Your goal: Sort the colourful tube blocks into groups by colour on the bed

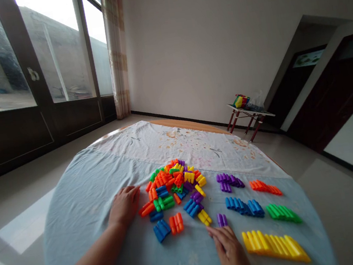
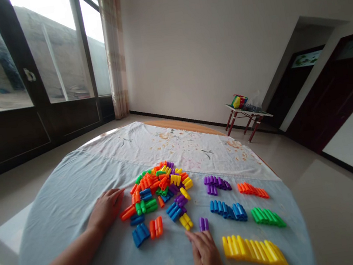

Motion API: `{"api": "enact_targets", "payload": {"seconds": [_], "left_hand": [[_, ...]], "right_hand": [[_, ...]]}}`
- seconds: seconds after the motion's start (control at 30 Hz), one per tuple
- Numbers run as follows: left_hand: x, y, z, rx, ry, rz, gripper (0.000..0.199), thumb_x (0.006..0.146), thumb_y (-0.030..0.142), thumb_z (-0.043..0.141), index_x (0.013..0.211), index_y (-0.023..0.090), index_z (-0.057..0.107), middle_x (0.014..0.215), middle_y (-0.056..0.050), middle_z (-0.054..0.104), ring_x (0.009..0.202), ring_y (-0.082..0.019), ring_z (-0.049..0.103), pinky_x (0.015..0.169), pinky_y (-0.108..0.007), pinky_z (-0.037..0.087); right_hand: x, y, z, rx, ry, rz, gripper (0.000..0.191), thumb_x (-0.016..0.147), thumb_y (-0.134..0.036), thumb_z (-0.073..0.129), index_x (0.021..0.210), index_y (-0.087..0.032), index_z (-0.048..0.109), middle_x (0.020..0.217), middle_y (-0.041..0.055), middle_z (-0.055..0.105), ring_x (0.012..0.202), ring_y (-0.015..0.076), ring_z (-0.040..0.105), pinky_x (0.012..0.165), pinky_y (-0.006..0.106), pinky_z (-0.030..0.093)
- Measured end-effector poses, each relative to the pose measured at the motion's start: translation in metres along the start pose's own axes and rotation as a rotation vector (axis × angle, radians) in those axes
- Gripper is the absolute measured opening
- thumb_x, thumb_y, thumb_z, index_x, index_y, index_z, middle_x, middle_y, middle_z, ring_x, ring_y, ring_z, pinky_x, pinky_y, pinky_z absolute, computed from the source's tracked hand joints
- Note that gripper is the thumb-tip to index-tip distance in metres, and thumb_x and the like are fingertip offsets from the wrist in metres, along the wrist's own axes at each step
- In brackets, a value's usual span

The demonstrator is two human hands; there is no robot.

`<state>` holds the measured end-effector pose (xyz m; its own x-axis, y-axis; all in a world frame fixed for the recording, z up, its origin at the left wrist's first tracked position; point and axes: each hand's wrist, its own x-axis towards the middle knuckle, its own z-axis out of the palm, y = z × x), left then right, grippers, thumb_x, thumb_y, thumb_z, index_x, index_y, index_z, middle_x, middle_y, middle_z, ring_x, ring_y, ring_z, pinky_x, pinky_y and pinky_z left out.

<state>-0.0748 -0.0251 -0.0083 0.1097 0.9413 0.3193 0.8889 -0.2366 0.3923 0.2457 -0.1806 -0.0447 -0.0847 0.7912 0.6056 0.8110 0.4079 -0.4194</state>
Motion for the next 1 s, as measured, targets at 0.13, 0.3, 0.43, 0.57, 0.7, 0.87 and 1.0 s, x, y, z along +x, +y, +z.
{"api": "enact_targets", "payload": {"seconds": [0.13,0.3,0.43,0.57,0.7,0.87,1.0], "left_hand": [[0.001,0.000,0.002,0.008,0.002,0.006,0.042,0.085,0.039,0.031,0.105,0.024,0.066,0.110,-0.006,0.066,0.102,-0.021,0.056,0.091,-0.035,0.040],[0.001,-0.002,0.002,0.006,-0.016,0.027,0.042,0.084,0.039,0.033,0.107,0.025,0.065,0.108,-0.006,0.067,0.100,-0.021,0.057,0.089,-0.034,0.042],[0.002,-0.002,0.001,0.014,-0.029,0.029,0.043,0.084,0.039,0.033,0.107,0.023,0.065,0.108,-0.007,0.067,0.100,-0.023,0.058,0.087,-0.035,0.043],[0.003,-0.002,0.001,0.018,-0.031,0.037,0.042,0.083,0.040,0.034,0.106,0.023,0.066,0.109,-0.007,0.067,0.100,-0.023,0.058,0.087,-0.035,0.043],[0.003,-0.002,0.001,0.024,-0.031,0.035,0.042,0.083,0.041,0.034,0.104,0.024,0.067,0.108,-0.007,0.067,0.100,-0.024,0.058,0.086,-0.035,0.043],[0.004,-0.004,0.003,0.026,-0.027,0.035,0.043,0.083,0.044,0.034,0.103,0.025,0.066,0.107,-0.006,0.067,0.099,-0.023,0.058,0.086,-0.034,0.042],[0.004,-0.005,0.005,0.023,-0.027,0.034,0.044,0.084,0.045,0.033,0.105,0.025,0.066,0.108,-0.006,0.067,0.100,-0.023,0.057,0.087,-0.033,0.041]], "right_hand": [[-0.004,0.008,0.002,-0.026,-0.055,0.002,0.029,0.089,-0.020,0.042,0.109,-0.025,0.062,0.089,0.0051,0.069,0.084,0.0201,0.065,0.076,0.036,0.057],[-0.006,0.012,0.004,-0.052,-0.067,0.004,0.029,0.089,-0.019,0.043,0.110,-0.025,0.061,0.090,0.0049,0.070,0.086,0.0201,0.065,0.079,0.037,0.056],[-0.003,0.010,0.003,-0.059,-0.046,0.004,0.029,0.089,-0.020,0.042,0.109,-0.024,0.062,0.090,0.0061,0.070,0.084,0.0203,0.065,0.078,0.036,0.056],[-0.002,0.008,0.003,-0.043,-0.042,0.018,0.029,0.089,-0.019,0.043,0.109,-0.026,0.063,0.088,0.0051,0.070,0.083,0.0199,0.065,0.077,0.035,0.056],[0.005,0.003,0.001,-0.018,-0.023,0.018,0.030,0.088,-0.018,0.043,0.109,-0.026,0.062,0.090,0.0051,0.069,0.085,0.0196,0.064,0.079,0.036,0.055],[0.039,-0.008,-0.002,0.016,-0.015,0.046,0.034,0.088,-0.015,0.040,0.113,-0.025,0.060,0.100,0.0065,0.066,0.096,0.0194,0.059,0.084,0.037,0.051],[0.073,-0.006,0.003,-0.020,-0.120,0.001,0.046,0.081,-0.004,0.037,0.119,-0.023,0.057,0.111,0.0072,0.062,0.106,0.0202,0.052,0.093,0.040,0.044]]}}
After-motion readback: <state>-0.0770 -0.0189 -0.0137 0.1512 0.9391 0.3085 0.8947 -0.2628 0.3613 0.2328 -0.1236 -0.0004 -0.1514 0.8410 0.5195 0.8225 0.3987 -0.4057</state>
